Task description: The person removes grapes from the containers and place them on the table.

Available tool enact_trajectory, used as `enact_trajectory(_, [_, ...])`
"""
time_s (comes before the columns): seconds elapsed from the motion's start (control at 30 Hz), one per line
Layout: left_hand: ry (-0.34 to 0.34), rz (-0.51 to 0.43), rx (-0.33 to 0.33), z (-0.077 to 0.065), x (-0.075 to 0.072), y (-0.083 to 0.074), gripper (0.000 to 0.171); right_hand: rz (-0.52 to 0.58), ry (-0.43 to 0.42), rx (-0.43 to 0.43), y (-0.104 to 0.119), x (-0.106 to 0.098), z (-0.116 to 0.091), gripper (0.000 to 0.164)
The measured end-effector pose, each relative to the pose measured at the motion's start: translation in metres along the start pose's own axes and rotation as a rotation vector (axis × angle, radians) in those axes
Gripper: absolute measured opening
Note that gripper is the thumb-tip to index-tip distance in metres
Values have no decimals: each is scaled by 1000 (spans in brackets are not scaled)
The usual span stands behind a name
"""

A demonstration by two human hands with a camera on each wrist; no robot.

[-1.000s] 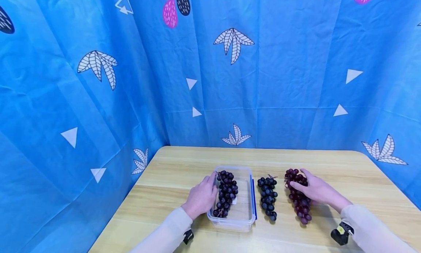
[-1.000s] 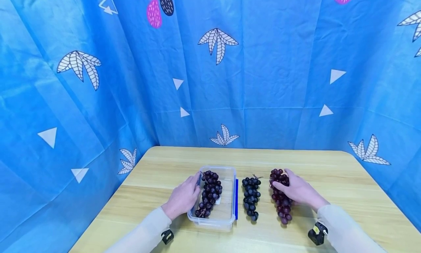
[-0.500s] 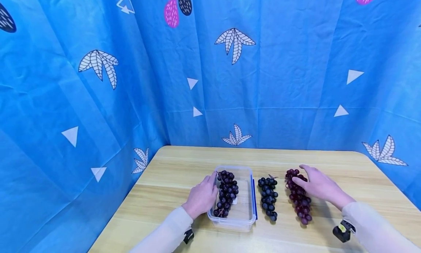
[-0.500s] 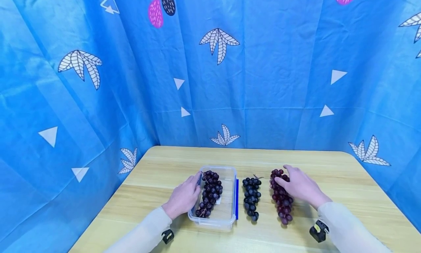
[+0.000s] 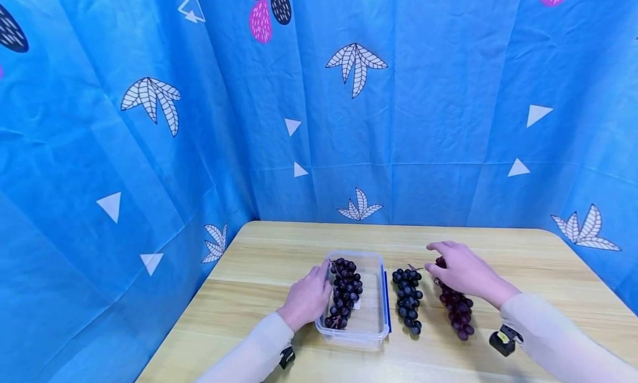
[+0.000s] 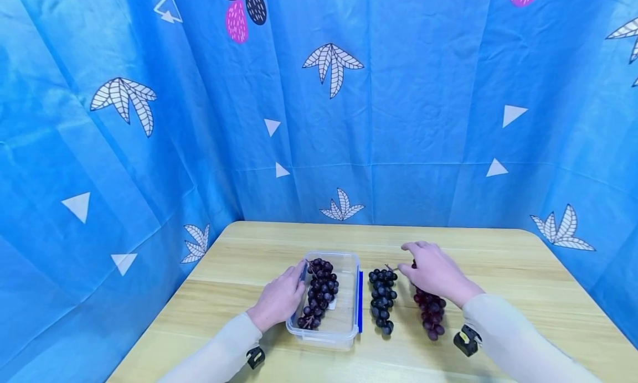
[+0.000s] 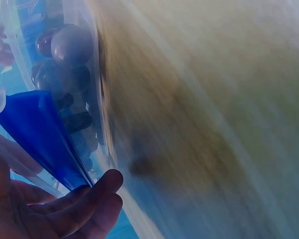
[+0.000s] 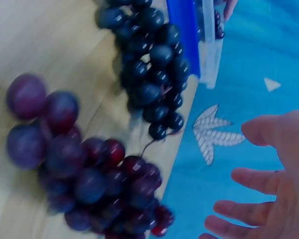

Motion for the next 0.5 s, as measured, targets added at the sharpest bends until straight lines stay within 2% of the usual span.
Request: enact_trajectory(0.5, [-10,-3,7,1,0,1,57,26,33,-104,50,-10,25,52])
Point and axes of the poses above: each hand's wrist, its own z-axis towards the middle knuckle, its own x-axis out of the palm, y = z × x, the point moved 3 cm from there along z, towards the middle knuckle, and after that the axes turned 13 degrees about -z, right-handed, at the moved point
